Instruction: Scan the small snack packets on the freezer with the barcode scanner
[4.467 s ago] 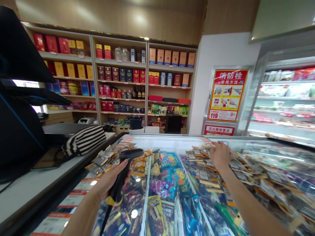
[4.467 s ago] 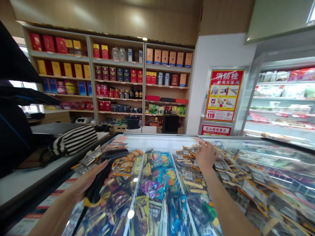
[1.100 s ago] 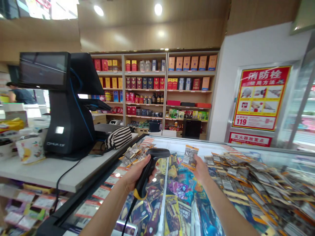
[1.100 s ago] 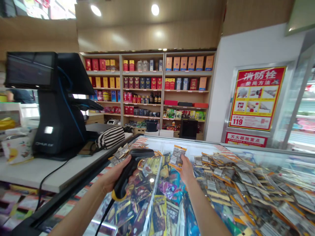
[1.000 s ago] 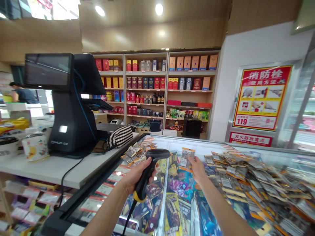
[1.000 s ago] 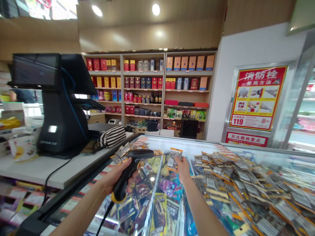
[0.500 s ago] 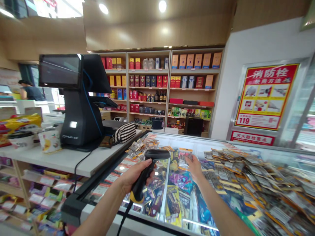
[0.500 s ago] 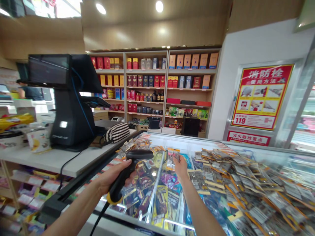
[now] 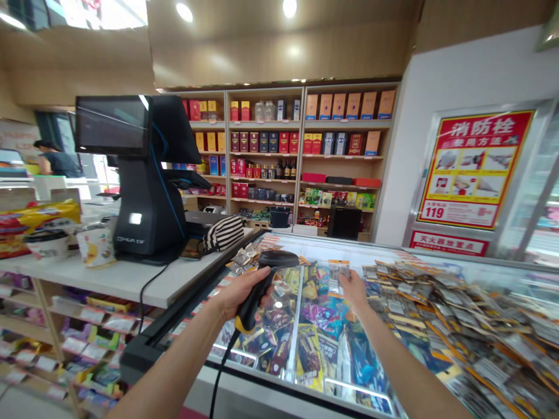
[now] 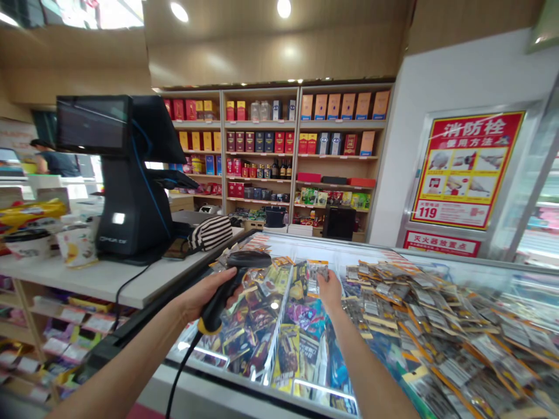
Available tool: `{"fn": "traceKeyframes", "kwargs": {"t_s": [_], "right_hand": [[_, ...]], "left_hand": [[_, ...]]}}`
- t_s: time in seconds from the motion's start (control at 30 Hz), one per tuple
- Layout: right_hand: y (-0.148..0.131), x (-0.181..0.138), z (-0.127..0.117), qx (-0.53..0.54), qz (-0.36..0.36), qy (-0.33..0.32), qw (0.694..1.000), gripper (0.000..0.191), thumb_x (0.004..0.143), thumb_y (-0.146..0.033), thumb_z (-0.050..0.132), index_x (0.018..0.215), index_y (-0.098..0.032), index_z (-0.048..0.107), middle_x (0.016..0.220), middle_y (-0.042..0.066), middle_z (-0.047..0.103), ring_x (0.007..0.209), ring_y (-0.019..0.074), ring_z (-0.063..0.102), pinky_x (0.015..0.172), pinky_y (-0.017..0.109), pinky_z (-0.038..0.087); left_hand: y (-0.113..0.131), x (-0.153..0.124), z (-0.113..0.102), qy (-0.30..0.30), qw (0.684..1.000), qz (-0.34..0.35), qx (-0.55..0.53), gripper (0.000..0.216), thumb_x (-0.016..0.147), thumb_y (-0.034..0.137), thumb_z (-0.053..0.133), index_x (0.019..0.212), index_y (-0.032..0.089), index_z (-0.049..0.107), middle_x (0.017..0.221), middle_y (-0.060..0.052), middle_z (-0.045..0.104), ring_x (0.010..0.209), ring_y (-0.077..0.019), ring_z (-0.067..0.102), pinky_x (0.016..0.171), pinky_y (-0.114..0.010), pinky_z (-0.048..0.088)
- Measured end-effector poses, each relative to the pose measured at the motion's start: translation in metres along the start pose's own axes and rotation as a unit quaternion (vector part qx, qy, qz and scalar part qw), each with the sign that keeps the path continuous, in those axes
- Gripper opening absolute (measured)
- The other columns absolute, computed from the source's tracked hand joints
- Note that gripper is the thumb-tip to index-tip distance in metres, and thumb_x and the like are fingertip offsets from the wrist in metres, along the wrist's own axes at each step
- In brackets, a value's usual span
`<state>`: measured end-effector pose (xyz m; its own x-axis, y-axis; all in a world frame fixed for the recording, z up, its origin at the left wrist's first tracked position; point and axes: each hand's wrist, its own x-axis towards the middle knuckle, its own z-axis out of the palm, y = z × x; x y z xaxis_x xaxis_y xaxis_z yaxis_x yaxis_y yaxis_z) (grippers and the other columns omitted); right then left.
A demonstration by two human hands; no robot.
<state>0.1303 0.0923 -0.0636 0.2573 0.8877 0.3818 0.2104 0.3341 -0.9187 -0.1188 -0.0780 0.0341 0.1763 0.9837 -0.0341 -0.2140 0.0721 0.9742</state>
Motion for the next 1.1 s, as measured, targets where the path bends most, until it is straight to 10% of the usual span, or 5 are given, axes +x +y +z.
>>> {"fn": "traceKeyframes", "kwargs": {"t_s": [0.3, 0.5, 0.73, 0.93, 1.1], "right_hand": [[-0.009, 0.029, -0.035, -0.376, -0.171, 0.083, 0.907, 0.042, 0.059, -0.017, 0.051, 0.101, -0.019, 0.051, 0.106, 0.012, 0.049, 0.098, 0.0293, 0.041, 0.080, 0.042, 0.027], [-0.028, 0.014, 0.060, -0.416, -0.181, -0.149, 0.879, 0.035, 0.072, -0.032, 0.039, 0.102, -0.018, 0.050, 0.102, 0.009, 0.052, 0.095, 0.0211, 0.044, 0.079, 0.032, 0.032], [-0.023, 0.011, 0.145, -0.452, -0.175, -0.232, 0.843, 0.044, 0.072, -0.039, 0.037, 0.113, -0.023, 0.039, 0.112, 0.009, 0.045, 0.104, 0.0231, 0.038, 0.080, 0.038, 0.031], [-0.012, 0.007, 0.108, -0.377, -0.224, -0.317, 0.841, 0.041, 0.065, -0.009, 0.037, 0.103, -0.022, 0.048, 0.108, 0.004, 0.051, 0.099, 0.0152, 0.043, 0.082, 0.027, 0.030], [-0.022, 0.003, 0.050, -0.319, -0.190, -0.385, 0.845, 0.023, 0.067, -0.019, 0.039, 0.079, -0.018, 0.058, 0.091, 0.003, 0.059, 0.084, 0.0148, 0.052, 0.072, 0.023, 0.035]], "left_hand": [[-0.007, -0.002, -0.024, 0.060, 0.997, -0.029, -0.041, 0.029, 0.068, 0.041, 0.048, 0.075, 0.014, 0.049, 0.053, 0.001, 0.049, 0.041, -0.0062, 0.044, 0.039, -0.018, 0.035], [-0.014, -0.008, -0.043, 0.097, 0.993, -0.050, -0.048, 0.031, 0.068, 0.042, 0.048, 0.079, 0.013, 0.052, 0.053, 0.001, 0.051, 0.040, -0.0061, 0.044, 0.039, -0.017, 0.034], [-0.020, -0.015, -0.067, 0.126, 0.989, -0.059, -0.050, 0.030, 0.068, 0.041, 0.048, 0.076, 0.012, 0.054, 0.054, 0.000, 0.051, 0.041, -0.0057, 0.044, 0.038, -0.017, 0.033], [-0.020, -0.011, -0.062, 0.102, 0.992, -0.067, -0.041, 0.030, 0.070, 0.041, 0.045, 0.078, 0.013, 0.052, 0.055, 0.000, 0.051, 0.042, -0.0061, 0.044, 0.040, -0.017, 0.033], [-0.020, -0.008, -0.043, 0.068, 0.995, -0.059, -0.028, 0.030, 0.070, 0.042, 0.045, 0.070, 0.012, 0.051, 0.052, 0.000, 0.051, 0.040, -0.0065, 0.042, 0.039, -0.018, 0.032]]}}
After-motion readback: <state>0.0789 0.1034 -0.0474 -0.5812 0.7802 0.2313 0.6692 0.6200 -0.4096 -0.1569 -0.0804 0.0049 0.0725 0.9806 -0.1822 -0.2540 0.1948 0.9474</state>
